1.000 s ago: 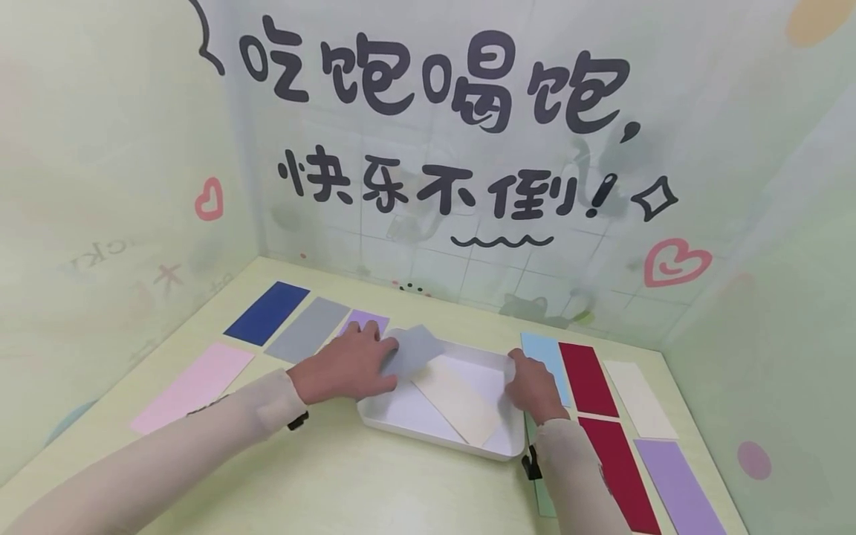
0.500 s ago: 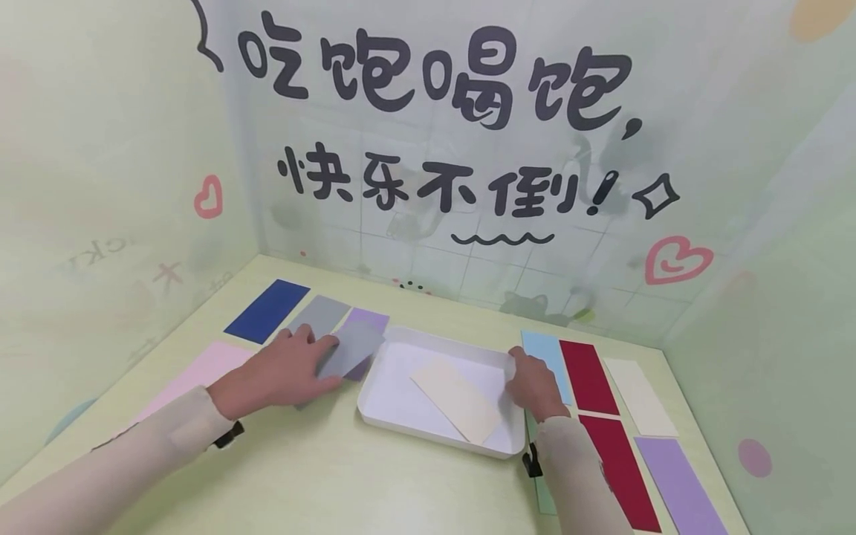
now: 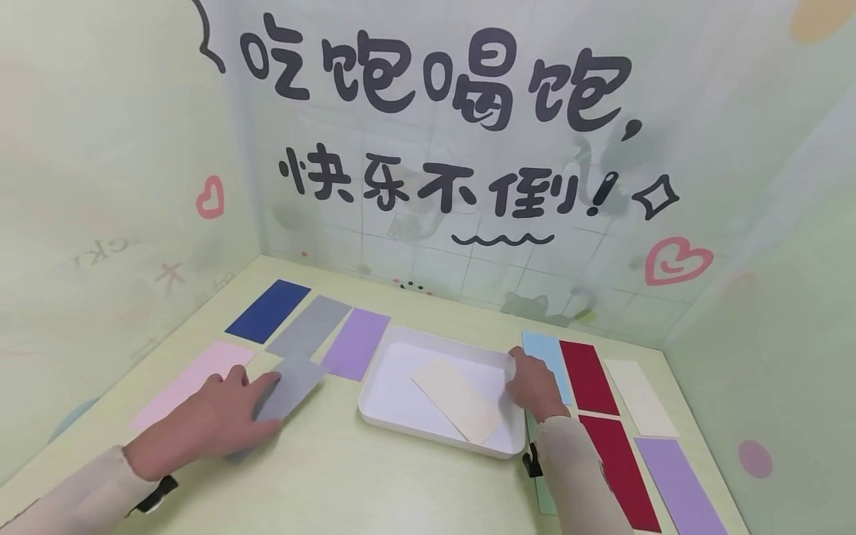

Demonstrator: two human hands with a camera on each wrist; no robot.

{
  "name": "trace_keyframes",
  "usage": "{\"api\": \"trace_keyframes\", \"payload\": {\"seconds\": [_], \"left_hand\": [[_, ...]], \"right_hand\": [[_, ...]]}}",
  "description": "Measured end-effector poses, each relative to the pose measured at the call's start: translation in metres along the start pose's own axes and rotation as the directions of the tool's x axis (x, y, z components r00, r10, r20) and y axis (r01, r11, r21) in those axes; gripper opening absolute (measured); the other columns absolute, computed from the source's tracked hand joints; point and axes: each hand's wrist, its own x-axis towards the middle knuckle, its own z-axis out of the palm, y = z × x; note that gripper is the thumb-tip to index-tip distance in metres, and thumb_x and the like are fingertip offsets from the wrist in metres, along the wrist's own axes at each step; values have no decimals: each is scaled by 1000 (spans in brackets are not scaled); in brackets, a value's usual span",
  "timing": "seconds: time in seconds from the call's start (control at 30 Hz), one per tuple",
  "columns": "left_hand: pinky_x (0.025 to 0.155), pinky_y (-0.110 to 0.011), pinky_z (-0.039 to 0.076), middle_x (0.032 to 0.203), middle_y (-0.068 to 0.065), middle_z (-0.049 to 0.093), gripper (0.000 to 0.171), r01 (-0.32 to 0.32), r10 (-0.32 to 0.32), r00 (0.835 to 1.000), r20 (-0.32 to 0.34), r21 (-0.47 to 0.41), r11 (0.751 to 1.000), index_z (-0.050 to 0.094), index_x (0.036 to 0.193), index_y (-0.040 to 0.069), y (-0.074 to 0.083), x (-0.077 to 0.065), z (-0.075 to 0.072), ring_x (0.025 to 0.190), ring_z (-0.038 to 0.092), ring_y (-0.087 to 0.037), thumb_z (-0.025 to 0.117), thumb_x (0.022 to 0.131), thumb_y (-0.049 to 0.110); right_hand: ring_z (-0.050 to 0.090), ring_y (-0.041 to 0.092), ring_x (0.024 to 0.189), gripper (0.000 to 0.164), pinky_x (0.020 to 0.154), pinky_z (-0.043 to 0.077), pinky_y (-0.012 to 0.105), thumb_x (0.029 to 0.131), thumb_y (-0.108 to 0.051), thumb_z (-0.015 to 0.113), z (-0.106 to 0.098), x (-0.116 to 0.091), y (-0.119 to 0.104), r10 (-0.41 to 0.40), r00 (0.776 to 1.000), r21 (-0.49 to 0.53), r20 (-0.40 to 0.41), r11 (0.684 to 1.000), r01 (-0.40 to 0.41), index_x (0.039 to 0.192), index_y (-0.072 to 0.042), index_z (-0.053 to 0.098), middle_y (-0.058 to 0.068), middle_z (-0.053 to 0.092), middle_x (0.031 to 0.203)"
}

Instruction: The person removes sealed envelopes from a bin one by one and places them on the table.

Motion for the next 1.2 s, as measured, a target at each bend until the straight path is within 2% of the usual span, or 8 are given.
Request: {"api": "trace_keyframes", "payload": {"seconds": [0.13, 0.23, 0.37, 0.6, 0.7, 0.83, 1.0, 1.2], "left_hand": [[55, -47, 42, 105, -29, 44, 69, 39, -39, 999, 3, -1, 999, 52, 137, 5, -6, -10, 5, 82, 45, -42, 63, 83, 46], [53, -48, 42, 104, -31, 43, 67, 54, -54, 999, 1, 6, 999, 52, 136, 4, -10, -12, 7, 80, 45, -44, 62, 84, 44], [52, -47, 42, 100, -31, 42, 65, 65, -65, 998, 2, 20, 998, 52, 134, 2, -12, -12, 10, 78, 44, -42, 61, 85, 44], [47, -45, 41, 90, -28, 40, 61, 48, -45, 997, -61, 49, 998, 55, 123, -3, -16, -7, 15, 69, 42, -40, 63, 82, 41], [47, -45, 41, 86, -27, 39, 59, 43, -38, 997, -71, 65, 997, 56, 118, -4, -16, -6, 16, 68, 41, -39, 64, 82, 42], [47, -45, 42, 86, -27, 40, 60, 39, -34, 997, -66, 70, 997, 56, 118, -5, -14, -4, 12, 69, 42, -39, 65, 81, 41], [50, -46, 44, 97, -31, 43, 64, 12, -10, 999, -37, 64, 998, 53, 127, -5, 2, 7, 2, 76, 45, -42, 65, 84, 41], [56, -47, 49, 119, -34, 47, 65, -84, 87, 996, -27, 100, 991, 53, 134, 0, 43, 31, -11, 89, 51, -46, 66, 85, 42]], "right_hand": [[58, 39, 107, 58, 87, 49, 55, 88, -5, 66, -2, -1, 0, -10, 1000, -3, -4, 1000, 10, 141, -1, 42, 26, 56, 128], [58, 39, 107, 58, 86, 50, 55, 88, -5, 66, -2, -1, 0, -11, 1000, 0, -3, 1000, 11, 141, -1, 42, 26, 56, 128], [58, 38, 106, 58, 87, 50, 54, 88, -5, 66, -2, -2, -1, -10, 1000, 2, 1, 1000, 10, 141, -1, 42, 26, 56, 128], [59, 38, 106, 57, 87, 50, 54, 88, -5, 65, -3, -3, -4, -15, 1000, 2, -2, 1000, 15, 141, -1, 42, 26, 56, 129], [59, 37, 106, 57, 87, 50, 54, 88, -5, 66, -3, -2, -4, -8, 1000, 0, 2, 1000, 8, 141, -1, 42, 26, 56, 129], [58, 38, 107, 58, 88, 49, 54, 89, -5, 66, -3, 0, -3, 0, 1000, -4, 6, 1000, 0, 141, -1, 42, 26, 55, 130], [58, 38, 107, 58, 87, 50, 54, 89, -5, 65, -4, -1, -3, -6, 1000, -4, -2, 1000, 6, 142, -1, 42, 26, 55, 129], [58, 38, 107, 58, 87, 49, 54, 89, -4, 65, -2, -2, -2, 1, 1000, 0, 0, 1000, -1, 141, -2, 42, 25, 56, 129]]}}
